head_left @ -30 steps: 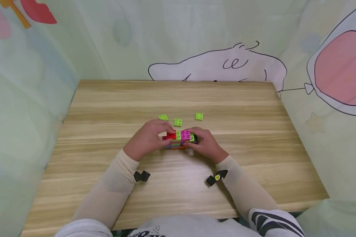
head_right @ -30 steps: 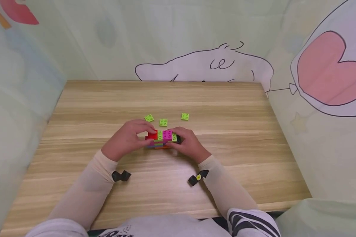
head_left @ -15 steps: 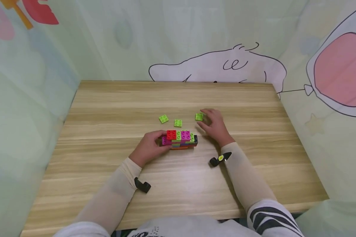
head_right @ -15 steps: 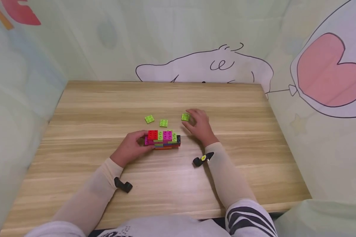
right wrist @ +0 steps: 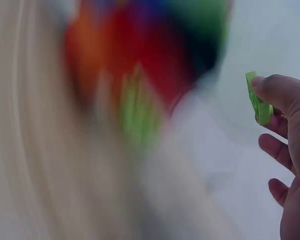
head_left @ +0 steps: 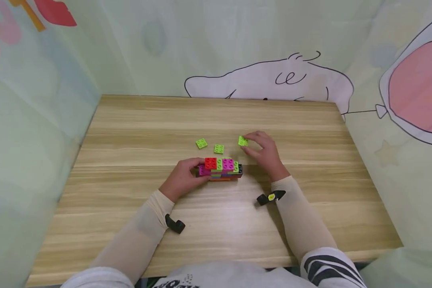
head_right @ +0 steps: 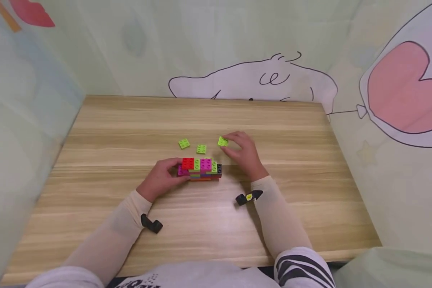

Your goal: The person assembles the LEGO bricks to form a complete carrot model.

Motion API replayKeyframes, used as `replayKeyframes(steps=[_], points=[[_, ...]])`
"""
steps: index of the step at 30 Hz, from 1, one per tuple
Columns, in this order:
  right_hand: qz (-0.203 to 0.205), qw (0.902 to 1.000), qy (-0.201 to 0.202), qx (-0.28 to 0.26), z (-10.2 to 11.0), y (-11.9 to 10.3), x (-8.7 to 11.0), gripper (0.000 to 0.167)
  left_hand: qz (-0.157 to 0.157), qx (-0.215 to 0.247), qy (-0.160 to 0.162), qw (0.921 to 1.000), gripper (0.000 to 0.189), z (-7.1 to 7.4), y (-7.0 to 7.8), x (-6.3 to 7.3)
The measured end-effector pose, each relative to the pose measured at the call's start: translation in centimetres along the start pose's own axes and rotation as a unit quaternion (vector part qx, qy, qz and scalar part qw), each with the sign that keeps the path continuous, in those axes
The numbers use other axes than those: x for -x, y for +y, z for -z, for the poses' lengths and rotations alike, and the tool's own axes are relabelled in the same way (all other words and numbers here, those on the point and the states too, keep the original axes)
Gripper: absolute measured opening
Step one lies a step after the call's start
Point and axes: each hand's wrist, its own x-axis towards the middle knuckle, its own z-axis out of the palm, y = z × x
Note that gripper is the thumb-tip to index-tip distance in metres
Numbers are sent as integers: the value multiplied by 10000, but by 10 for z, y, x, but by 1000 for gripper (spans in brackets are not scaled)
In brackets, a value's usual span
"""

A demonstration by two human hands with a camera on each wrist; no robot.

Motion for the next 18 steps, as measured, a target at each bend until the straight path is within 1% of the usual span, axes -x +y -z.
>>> replayKeyframes(steps=[2, 3, 4, 6, 9, 11, 18], points=[[432, 9983, -77, -388, 4, -25, 4, 34, -53, 19, -3, 10000, 47, -1, 1, 0], [643, 9966, -200, -484, 6, -37, 6, 34, -94, 37, 14, 9999, 46, -1, 1, 0], [851, 9944, -369, -505, 6, -49, 6, 35, -143, 47, 33, 9999, 45, -1, 1, 0], [1116, 9906, -690, -395, 5, -66, 6, 36, -246, 57, 74, 9997, 44, 0, -1, 0], [1165, 9880, -1012, -24, 2, -78, 7, 37, -346, 71, 64, 9994, 43, 1, -2, -1], [1126, 9876, -1092, 91, -1, -79, 8, 37, -382, 71, 38, 9992, 43, 1, -3, -1], [1027, 9871, -1224, 34, -3, -83, 8, 36, -412, 115, 5, 9991, 43, 3, 0, 1]])
